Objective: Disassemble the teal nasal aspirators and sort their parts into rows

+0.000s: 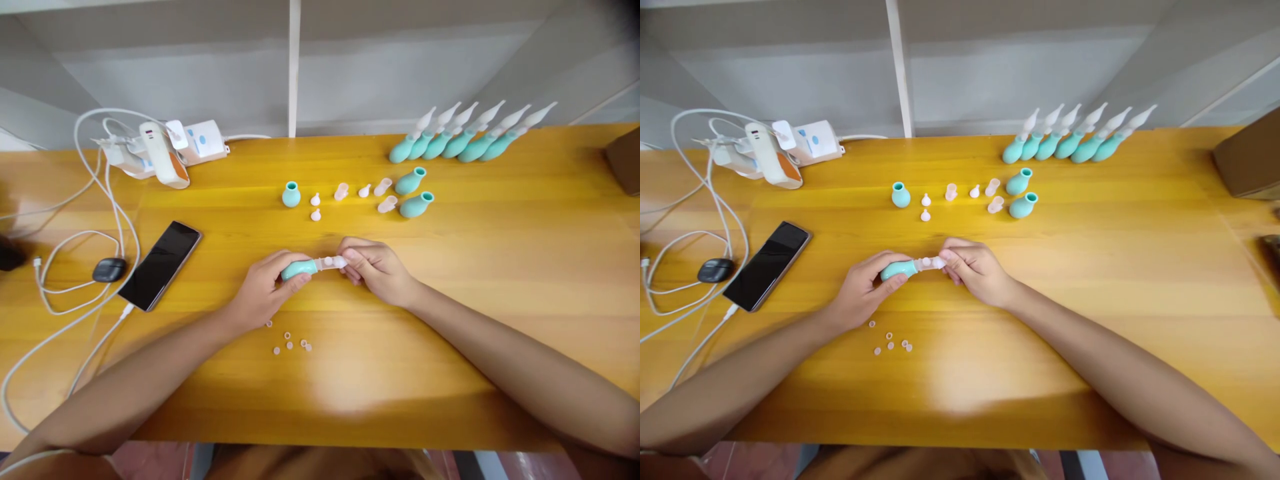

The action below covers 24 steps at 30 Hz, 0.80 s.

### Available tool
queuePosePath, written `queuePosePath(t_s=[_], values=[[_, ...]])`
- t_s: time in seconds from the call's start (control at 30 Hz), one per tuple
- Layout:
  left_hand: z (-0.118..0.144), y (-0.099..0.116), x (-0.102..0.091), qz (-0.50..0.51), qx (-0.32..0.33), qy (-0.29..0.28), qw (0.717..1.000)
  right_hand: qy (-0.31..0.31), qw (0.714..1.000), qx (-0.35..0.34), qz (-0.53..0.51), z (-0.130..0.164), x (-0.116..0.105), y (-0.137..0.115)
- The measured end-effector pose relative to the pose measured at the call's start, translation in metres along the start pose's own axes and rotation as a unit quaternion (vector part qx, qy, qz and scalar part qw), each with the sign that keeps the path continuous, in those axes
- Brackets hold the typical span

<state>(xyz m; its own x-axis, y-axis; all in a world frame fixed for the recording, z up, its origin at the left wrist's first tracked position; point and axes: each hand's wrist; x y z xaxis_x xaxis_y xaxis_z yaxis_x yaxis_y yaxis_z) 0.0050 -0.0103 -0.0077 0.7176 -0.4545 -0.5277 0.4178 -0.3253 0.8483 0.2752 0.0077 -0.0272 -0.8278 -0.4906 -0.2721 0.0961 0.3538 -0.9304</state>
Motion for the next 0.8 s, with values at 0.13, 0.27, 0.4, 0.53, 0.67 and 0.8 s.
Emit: queuePosePath(t_s=[0.13, 0.27, 0.4, 0.53, 0.67, 0.8], values=[[0.0002, 0.0004, -0.0010, 0.026, -0.018, -0.007, 0.999, -0.006, 0.999, -0.019, 0.026, -0.0007, -0.0003, -0.0025], [0.0012, -0.0009, -0.0019, 0.077, -0.032, -0.018, 0.996, -0.005, 0.996, -0.056, 0.070, -0.0013, -0.0013, -0.0057], [0.0010, -0.0005, -0.0030, 0.109, -0.023, -0.025, 0.994, -0.004, 0.989, -0.088, 0.117, 0.0008, -0.0033, -0.0066], [0.0007, 0.0021, -0.0042, 0.099, -0.016, -0.029, 0.994, -0.009, 0.979, -0.127, 0.162, 0.0027, -0.0056, -0.0051], [0.0007, 0.0030, -0.0033, 0.063, -0.014, -0.023, 0.998, -0.025, 0.964, -0.166, 0.204, 0.0018, -0.0073, -0.0022], [0.0004, 0.0015, -0.0007, 0.035, -0.002, -0.001, 0.999, -0.047, 0.951, -0.180, 0.246, 0.0023, -0.0083, -0.0001]])
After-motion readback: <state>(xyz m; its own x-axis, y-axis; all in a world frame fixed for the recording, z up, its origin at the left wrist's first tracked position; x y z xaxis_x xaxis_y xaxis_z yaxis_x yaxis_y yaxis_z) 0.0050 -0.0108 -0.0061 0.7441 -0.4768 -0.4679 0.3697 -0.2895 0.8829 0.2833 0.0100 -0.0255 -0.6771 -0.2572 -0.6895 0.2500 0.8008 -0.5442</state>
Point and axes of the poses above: each hand's wrist, its own z-axis away from the middle knuckle, its own x-axis out of the palm, y = z × x, and after that the axes turned 7 degrees about -y, right-handed
